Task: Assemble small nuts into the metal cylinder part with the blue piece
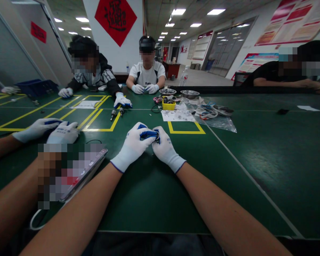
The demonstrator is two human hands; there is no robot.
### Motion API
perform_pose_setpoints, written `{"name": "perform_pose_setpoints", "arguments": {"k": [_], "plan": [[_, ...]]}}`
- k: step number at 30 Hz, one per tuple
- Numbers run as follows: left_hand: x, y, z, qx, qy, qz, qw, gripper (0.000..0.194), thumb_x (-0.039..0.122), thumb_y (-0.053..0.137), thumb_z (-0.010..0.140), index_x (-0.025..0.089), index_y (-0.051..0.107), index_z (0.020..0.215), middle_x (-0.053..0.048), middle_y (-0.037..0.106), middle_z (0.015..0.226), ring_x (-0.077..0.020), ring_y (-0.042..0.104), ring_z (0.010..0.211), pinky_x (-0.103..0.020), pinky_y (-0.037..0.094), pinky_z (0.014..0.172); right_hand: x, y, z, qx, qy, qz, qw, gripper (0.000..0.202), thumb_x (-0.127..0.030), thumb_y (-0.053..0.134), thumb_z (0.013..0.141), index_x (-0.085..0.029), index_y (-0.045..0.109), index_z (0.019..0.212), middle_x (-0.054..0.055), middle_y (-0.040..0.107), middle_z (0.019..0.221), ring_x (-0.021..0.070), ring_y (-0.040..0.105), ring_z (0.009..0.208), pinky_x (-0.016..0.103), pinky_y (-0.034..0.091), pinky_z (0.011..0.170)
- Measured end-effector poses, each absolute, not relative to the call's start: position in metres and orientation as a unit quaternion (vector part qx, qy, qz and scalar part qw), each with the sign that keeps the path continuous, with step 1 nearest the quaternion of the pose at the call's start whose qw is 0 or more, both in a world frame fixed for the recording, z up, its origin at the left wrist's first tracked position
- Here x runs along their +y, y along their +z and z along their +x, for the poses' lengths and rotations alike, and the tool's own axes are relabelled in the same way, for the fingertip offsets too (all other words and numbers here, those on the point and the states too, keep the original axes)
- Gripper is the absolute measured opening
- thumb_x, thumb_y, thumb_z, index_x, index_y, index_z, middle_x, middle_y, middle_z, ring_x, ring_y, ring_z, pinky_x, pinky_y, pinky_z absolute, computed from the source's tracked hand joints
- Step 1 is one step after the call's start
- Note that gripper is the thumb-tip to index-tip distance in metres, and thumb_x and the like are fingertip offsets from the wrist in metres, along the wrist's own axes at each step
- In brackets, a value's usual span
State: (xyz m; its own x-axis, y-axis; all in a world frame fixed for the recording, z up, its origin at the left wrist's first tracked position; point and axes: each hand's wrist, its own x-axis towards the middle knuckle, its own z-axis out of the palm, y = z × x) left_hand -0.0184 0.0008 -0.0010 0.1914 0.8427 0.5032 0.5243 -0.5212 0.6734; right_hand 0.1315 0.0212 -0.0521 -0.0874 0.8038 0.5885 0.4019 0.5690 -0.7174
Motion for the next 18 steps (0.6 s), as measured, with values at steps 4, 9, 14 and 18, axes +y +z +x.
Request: {"name": "perform_pose_setpoints", "arguments": {"k": [4, 9, 14, 18], "plan": [[0.000, 0.001, -0.021, 0.448, 0.428, 0.759, 0.201, 0.010, 0.027, 0.074, 0.084, 0.019, 0.080, 0.085, -0.004, 0.066, 0.095, -0.0207, 0.067, 0.092, -0.035, 0.056, 0.087, 0.020, -0.050, 0.131, -0.728, 0.185, -0.418, 0.512, 0.020, -0.024, 0.055, 0.077, -0.024, 0.052, 0.097, 0.005, 0.063, 0.093, 0.0247, 0.062, 0.087, 0.039, 0.052, 0.083], [0.001, 0.004, -0.021, 0.458, 0.408, 0.762, 0.210, 0.010, 0.027, 0.073, 0.083, 0.020, 0.079, 0.080, -0.003, 0.066, 0.090, -0.0199, 0.066, 0.087, -0.034, 0.055, 0.082, 0.020, -0.050, 0.130, -0.740, 0.170, -0.419, 0.497, 0.020, -0.026, 0.058, 0.077, -0.024, 0.054, 0.097, 0.007, 0.063, 0.095, 0.0263, 0.061, 0.088, 0.041, 0.051, 0.084], [-0.001, 0.001, -0.012, 0.520, 0.428, 0.707, 0.214, 0.008, 0.025, 0.074, 0.079, 0.019, 0.076, 0.074, -0.001, 0.066, 0.084, -0.0188, 0.066, 0.080, -0.033, 0.055, 0.078, 0.022, -0.055, 0.130, -0.744, 0.108, -0.454, 0.478, 0.027, -0.024, 0.061, 0.076, -0.022, 0.059, 0.102, 0.011, 0.064, 0.100, 0.0299, 0.059, 0.092, 0.046, 0.049, 0.088], [0.000, -0.003, -0.007, 0.523, 0.447, 0.686, 0.237, 0.007, 0.023, 0.074, 0.078, 0.019, 0.075, 0.072, -0.003, 0.067, 0.092, -0.0198, 0.068, 0.087, -0.034, 0.056, 0.084, 0.022, -0.061, 0.131, -0.736, 0.100, -0.460, 0.487, 0.038, -0.026, 0.062, 0.076, -0.020, 0.060, 0.113, 0.012, 0.064, 0.105, 0.0310, 0.059, 0.097, 0.048, 0.050, 0.092]]}}
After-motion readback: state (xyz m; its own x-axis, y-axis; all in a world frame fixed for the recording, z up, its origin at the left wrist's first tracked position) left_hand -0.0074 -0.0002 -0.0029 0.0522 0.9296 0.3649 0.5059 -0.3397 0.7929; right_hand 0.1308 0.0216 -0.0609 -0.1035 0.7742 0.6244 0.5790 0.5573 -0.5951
